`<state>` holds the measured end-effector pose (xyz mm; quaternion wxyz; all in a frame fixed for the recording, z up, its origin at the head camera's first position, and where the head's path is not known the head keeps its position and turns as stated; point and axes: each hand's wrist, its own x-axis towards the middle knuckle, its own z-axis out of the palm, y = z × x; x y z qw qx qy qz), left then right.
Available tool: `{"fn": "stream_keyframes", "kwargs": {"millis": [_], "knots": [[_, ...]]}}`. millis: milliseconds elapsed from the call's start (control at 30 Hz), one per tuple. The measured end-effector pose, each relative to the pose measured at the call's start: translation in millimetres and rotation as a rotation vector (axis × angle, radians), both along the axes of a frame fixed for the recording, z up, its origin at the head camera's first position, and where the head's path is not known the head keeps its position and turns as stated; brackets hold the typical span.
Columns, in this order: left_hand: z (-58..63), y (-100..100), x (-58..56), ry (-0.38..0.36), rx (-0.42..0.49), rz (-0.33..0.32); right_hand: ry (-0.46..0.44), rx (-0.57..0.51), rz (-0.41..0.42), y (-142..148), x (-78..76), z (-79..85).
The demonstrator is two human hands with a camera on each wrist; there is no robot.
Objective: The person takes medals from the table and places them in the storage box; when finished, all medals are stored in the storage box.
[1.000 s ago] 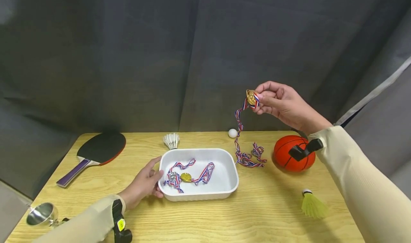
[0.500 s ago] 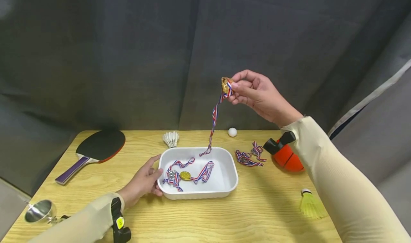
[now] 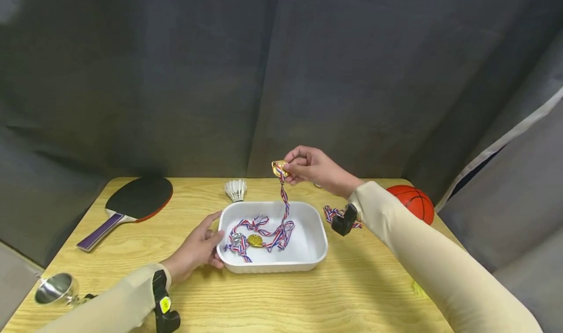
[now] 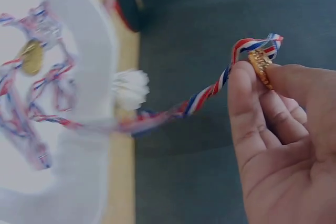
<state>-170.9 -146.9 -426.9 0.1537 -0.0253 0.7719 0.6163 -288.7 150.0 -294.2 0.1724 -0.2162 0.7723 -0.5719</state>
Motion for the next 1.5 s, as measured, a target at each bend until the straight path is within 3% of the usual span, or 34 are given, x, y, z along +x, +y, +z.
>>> {"fn": "stream_keyframes", "kwargs": {"millis": [433,567,767,900,1300,1500], "knots": [[0.7,0.0,1.5,-0.01,-0.002,0.0,-0.174,0.299,0.102,-10.8,9.5,-80.3],[1.0,-1.4,1.6,-0.006,-0.008,0.001,-0.204,0.378,0.115,-20.7,13.7,-97.3],[1.9,-1.3,1.2,-0.013,-0.02,-0.001,-0.178,0.462,0.128,-31.7,20.7,-115.5],[1.4,-0.7,1.5,-0.017,-0.009,-0.002,-0.147,0.502,0.141,-36.4,24.3,-121.4],[3.5,-1.2,0.6,-0.011,-0.001,-0.014,-0.028,0.656,0.088,-45.4,32.2,-118.3],[2.5,-1.1,1.3,-0.019,-0.015,-0.016,-0.008,0.673,0.083,-46.9,32.6,-120.7]]}}
